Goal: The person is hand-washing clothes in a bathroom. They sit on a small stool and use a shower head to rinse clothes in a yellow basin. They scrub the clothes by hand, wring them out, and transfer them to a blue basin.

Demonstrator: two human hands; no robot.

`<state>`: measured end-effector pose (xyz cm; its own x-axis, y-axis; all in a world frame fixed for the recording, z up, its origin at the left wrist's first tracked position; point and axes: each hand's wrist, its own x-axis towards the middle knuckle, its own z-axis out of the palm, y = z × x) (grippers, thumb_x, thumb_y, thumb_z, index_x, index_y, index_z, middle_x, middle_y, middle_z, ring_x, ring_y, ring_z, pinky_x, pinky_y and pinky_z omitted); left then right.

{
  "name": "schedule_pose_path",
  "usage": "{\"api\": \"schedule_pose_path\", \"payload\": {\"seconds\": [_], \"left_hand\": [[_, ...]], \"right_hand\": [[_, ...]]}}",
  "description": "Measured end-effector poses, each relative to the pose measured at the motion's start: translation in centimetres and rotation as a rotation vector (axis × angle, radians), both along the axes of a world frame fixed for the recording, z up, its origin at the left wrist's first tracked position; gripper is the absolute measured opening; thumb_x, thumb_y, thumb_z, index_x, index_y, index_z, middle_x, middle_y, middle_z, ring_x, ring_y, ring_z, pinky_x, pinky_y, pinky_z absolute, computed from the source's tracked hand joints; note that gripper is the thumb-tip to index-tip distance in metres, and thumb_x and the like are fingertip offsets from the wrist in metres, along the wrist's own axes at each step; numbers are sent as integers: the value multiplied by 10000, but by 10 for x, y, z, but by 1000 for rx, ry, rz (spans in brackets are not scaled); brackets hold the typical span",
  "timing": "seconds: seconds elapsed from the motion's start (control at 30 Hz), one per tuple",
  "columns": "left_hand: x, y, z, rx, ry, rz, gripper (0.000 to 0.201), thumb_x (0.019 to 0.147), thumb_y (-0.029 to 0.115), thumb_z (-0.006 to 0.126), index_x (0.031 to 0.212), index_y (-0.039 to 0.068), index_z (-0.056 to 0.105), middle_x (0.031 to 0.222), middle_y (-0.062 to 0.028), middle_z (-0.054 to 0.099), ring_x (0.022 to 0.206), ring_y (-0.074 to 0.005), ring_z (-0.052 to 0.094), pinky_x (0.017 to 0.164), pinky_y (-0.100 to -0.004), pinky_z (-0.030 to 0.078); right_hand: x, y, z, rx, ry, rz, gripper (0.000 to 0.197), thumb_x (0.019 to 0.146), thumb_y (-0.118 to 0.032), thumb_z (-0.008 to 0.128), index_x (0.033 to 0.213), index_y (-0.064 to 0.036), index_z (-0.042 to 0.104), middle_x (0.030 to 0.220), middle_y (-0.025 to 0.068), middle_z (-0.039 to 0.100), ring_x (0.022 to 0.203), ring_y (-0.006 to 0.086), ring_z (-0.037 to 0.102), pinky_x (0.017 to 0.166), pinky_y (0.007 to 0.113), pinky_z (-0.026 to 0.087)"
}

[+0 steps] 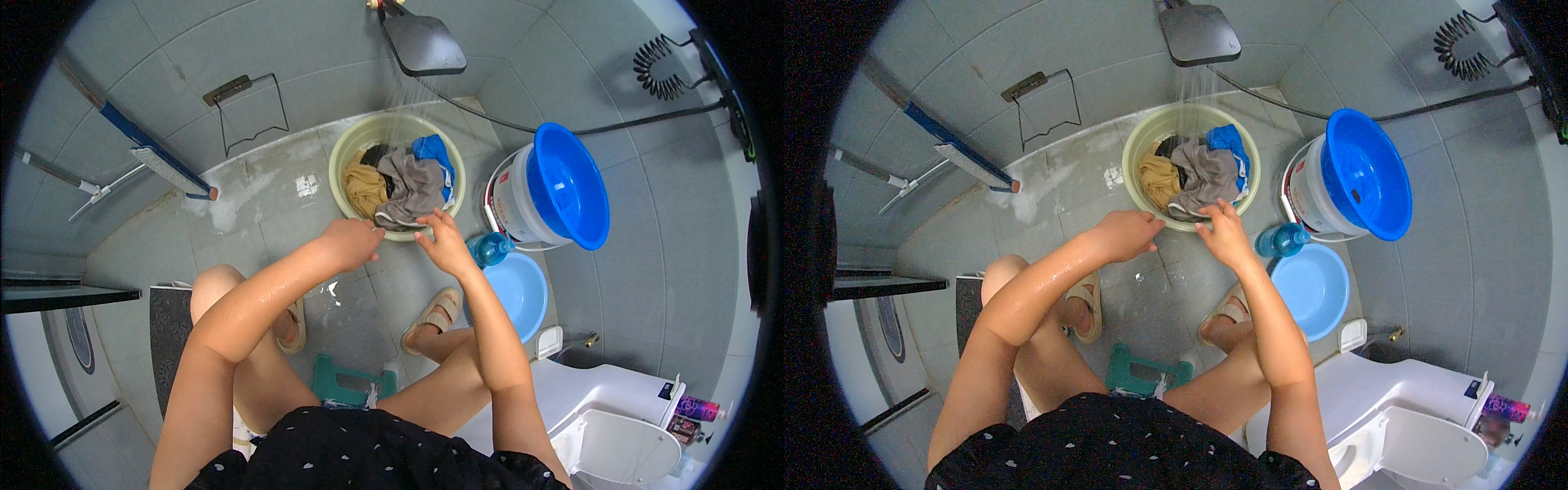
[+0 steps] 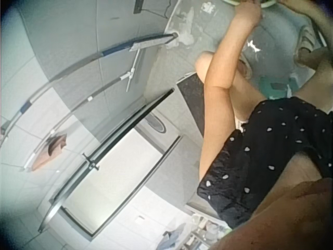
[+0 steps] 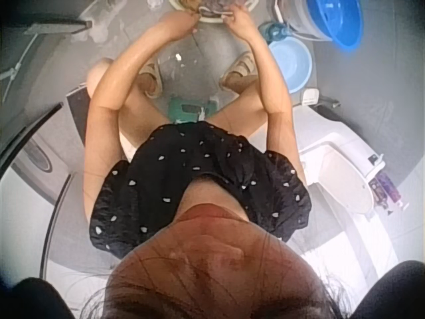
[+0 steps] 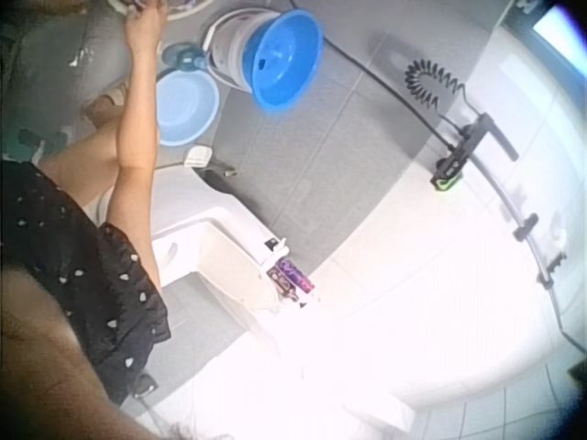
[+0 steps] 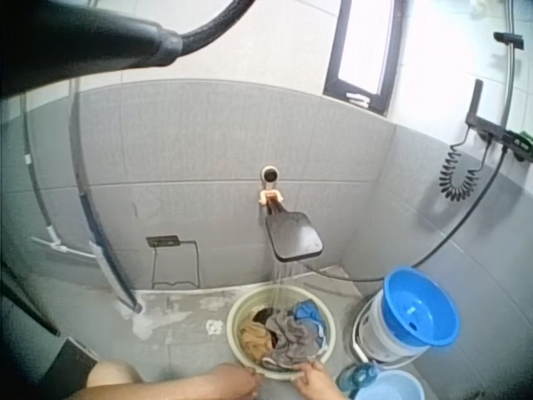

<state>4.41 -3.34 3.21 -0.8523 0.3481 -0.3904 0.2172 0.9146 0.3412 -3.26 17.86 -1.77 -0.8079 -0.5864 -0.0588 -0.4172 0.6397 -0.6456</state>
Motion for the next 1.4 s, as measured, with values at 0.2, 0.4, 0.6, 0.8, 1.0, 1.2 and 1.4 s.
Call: {"api": "schedule_pose_path", "payload": {"seconds": [0.2, 0.4, 0.6, 0.8, 1.0, 1.2, 1.4], "left_hand": [[0, 0, -5, 7, 16, -10, 445, 787, 269, 623, 1151, 41, 504, 1025, -127, 573, 939, -321, 579, 743, -420, 484], [0, 0, 0, -15, -4, -14, 474, 798, 290, 612, 1184, 43, 492, 1048, -130, 567, 948, -320, 579, 748, -420, 485], [0, -1, -3, -21, -7, -12, 474, 798, 295, 611, 1181, 43, 494, 1035, -128, 569, 927, -321, 586, 736, -420, 487], [0, 0, 2, -17, -11, -14, 462, 800, 287, 609, 1177, 44, 495, 1042, -125, 568, 934, -318, 584, 735, -419, 485], [0, -3, 4, -4, 0, 29, 444, 803, 274, 606, 1166, 44, 496, 1072, -120, 565, 968, -324, 572, 754, -422, 477], [2, -9, 10, 27, 12, 21, 451, 796, 275, 616, 1165, 46, 494, 1068, -123, 565, 954, -321, 575, 752, -421, 477], [5, -12, 11, 22, 30, 21, 463, 788, 269, 624, 1173, 47, 496, 1075, -122, 564, 957, -322, 573, 768, -419, 476]], "right_hand": [[0, 1, -3, 10, 1, 4, 343, 775, -194, 636, 1079, -54, 563, 1247, 315, 401, 1207, 416, 368, 991, 433, 325], [0, 0, -1, 17, -5, 6, 348, 773, -195, 636, 1081, -50, 564, 1250, 311, 402, 1208, 411, 371, 988, 431, 328], [0, -1, -1, 13, 0, 18, 349, 768, -191, 640, 1078, -50, 565, 1238, 314, 409, 1200, 411, 379, 983, 434, 333], [-3, 2, -9, 40, -9, 16, 342, 768, -194, 641, 1068, -46, 572, 1220, 294, 439, 1202, 397, 383, 981, 430, 338], [-18, 16, -22, 44, -133, -70, 335, 776, -207, 635, 1059, -34, 584, 1190, 263, 480, 1216, 368, 376, 984, 403, 344], [-22, 18, -21, 46, -104, -75, 344, 780, -207, 630, 1062, -16, 576, 1166, 252, 499, 1197, 362, 396, 968, 388, 361], [-18, 9, -24, 95, -137, -69, 472, 776, -208, 632, 1176, -6, 483, 1163, 254, 501, 1162, 375, 429, 959, 393, 367]]}}
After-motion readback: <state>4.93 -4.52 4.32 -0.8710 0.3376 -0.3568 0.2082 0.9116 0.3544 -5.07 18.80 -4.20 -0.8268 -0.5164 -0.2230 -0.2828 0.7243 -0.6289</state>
